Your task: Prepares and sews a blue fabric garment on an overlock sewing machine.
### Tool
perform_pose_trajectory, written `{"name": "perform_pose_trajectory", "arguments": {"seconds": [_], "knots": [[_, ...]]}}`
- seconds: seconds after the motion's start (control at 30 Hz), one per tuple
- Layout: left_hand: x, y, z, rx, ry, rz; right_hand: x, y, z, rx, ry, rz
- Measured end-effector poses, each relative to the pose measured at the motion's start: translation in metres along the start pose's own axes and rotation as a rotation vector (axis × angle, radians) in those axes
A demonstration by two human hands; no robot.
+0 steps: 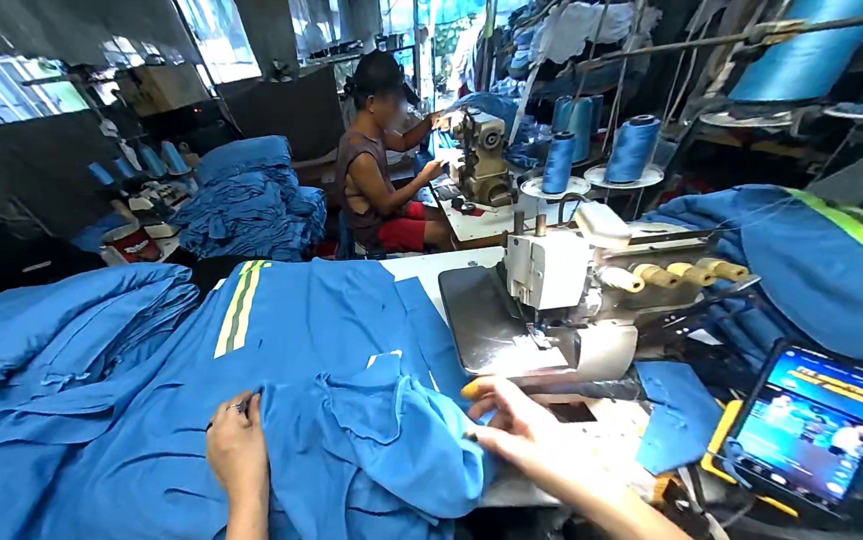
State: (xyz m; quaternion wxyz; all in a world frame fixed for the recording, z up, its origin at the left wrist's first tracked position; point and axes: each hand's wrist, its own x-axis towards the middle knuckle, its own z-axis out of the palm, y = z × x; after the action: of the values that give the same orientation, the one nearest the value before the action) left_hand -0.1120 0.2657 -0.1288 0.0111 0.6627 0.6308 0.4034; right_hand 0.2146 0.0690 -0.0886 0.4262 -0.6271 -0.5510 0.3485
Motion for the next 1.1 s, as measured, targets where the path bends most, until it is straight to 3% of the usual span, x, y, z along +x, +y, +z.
{"name": "perform_pose_trajectory", "arguments": {"seconds": [0.1,0.2,0.27,0.43,0.57,0.7,0.77,0.9,0.97,1.03,1.1], "knots": [[-0.001,0.002,-0.001,-0.011,0.013,0.002,-0.015,-0.008,0.023,-0.025,0.02,-0.265],[-0.002,0.005,-0.004,-0.015,-0.005,-0.003,-0.029,-0.037,0.004,0.052,0.207,-0.537],[-0.002,0.006,-0.006,-0.028,-0.039,-0.006,-0.037,-0.056,-0.025,0.205,0.289,-0.517],[-0.001,0.005,-0.006,-0.033,-0.064,0.005,-0.04,-0.039,-0.034,0.428,0.133,-0.339],[-0.003,0.003,-0.003,0.008,-0.07,-0.035,-0.02,0.017,-0.026,0.155,0.378,-0.067],[-0.002,0.007,-0.006,0.016,-0.075,-0.062,-0.032,0.028,-0.014,0.025,0.356,-0.243],[0.0,0.006,-0.005,0.021,-0.065,-0.045,-0.034,0.035,-0.007,-0.225,0.337,-0.343],[0.005,-0.002,-0.007,-0.086,-0.148,-0.101,-0.025,0.048,0.008,-0.567,0.324,-0.294],[0.015,-0.007,-0.022,-0.306,-0.2,-0.191,-0.023,0.042,0.01,-0.586,0.372,-0.359],[0.023,-0.006,-0.056,-0.506,-0.114,-0.239,-0.026,0.026,0.007,-0.605,0.446,-0.52],[0.038,0.017,-0.116,-0.545,0.063,-0.075,-0.032,-0.006,-0.001,-0.617,0.366,-0.596]]}}
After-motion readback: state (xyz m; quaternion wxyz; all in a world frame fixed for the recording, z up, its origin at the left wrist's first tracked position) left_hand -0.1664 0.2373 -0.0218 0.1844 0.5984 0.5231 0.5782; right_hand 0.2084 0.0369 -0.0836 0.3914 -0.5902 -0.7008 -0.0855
